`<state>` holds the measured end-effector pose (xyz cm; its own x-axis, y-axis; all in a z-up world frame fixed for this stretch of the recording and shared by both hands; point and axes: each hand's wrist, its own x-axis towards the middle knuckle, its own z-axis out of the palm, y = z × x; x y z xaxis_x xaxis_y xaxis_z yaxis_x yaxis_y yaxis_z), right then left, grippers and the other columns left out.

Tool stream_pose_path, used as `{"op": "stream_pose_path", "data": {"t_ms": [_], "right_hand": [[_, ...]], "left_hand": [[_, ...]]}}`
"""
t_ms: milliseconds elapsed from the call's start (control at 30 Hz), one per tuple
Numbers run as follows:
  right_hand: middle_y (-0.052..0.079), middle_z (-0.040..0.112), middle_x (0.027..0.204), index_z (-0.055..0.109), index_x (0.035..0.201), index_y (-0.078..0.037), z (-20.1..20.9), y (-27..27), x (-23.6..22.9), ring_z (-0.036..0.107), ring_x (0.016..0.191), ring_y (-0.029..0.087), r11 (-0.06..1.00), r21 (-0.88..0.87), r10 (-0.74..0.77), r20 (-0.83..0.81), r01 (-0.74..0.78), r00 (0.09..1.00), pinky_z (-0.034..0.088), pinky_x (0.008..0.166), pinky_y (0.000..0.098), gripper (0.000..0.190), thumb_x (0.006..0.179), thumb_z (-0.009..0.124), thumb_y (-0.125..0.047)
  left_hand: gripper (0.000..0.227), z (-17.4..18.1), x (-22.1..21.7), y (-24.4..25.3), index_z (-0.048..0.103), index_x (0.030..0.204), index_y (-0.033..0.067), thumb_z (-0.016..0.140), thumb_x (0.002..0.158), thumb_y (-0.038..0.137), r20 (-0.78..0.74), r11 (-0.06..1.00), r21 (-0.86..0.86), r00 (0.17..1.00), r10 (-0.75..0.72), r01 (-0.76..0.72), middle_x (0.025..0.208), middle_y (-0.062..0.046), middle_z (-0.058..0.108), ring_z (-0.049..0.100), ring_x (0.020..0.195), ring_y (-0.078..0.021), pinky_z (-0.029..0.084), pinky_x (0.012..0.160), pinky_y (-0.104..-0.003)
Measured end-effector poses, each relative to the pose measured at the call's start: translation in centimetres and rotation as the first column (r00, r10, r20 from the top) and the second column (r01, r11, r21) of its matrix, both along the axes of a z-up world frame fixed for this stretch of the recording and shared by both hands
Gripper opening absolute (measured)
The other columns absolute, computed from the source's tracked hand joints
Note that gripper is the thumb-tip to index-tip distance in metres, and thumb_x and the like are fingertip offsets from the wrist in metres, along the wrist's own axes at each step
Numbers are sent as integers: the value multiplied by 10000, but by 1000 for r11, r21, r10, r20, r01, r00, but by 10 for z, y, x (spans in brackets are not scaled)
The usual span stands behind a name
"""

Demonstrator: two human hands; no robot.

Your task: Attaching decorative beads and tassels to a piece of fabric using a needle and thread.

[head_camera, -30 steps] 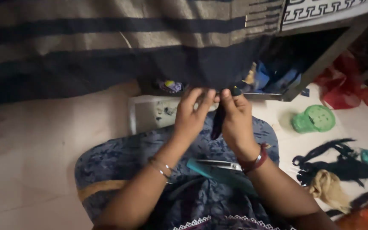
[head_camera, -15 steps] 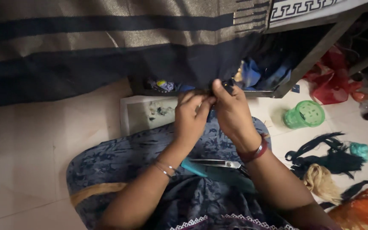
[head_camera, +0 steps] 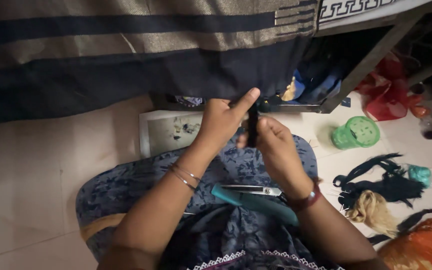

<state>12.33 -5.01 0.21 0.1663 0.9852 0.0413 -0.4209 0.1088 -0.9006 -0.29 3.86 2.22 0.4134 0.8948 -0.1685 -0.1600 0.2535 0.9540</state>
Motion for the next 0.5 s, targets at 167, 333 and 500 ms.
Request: {"op": "stream_pose_path", "data": {"t_ms": [167,333,500], "right_hand": [[94,701,754,678,1006,16,15,-20,13,678,687,193,987,-128,110,62,-101,992,566,825,374,298,1056,548,-247],[83,668,745,674,972,31,5,-28,16,642,657,186,989,-70,136,64,-131,989,586,896,420,268,1095,606,-197],[83,694,751,685,985,14,24,-28,14,664,650,193,991,-58,126,35,-124,991,584,884,439,288,1056,593,-250]], "left_hand": [[218,10,1,-5,730,973,2,721,955,219,215,927,365,977,10,-90,849,33,739,664,769,-43,536,679,-238],[306,3,-2,-5,721,824,-39,740,982,222,43,931,352,995,86,-96,721,35,629,522,661,-47,418,573,-262],[220,-13,-8,-6,716,920,13,688,977,224,144,900,430,990,6,-68,766,97,633,521,691,-11,449,601,-251]]}}
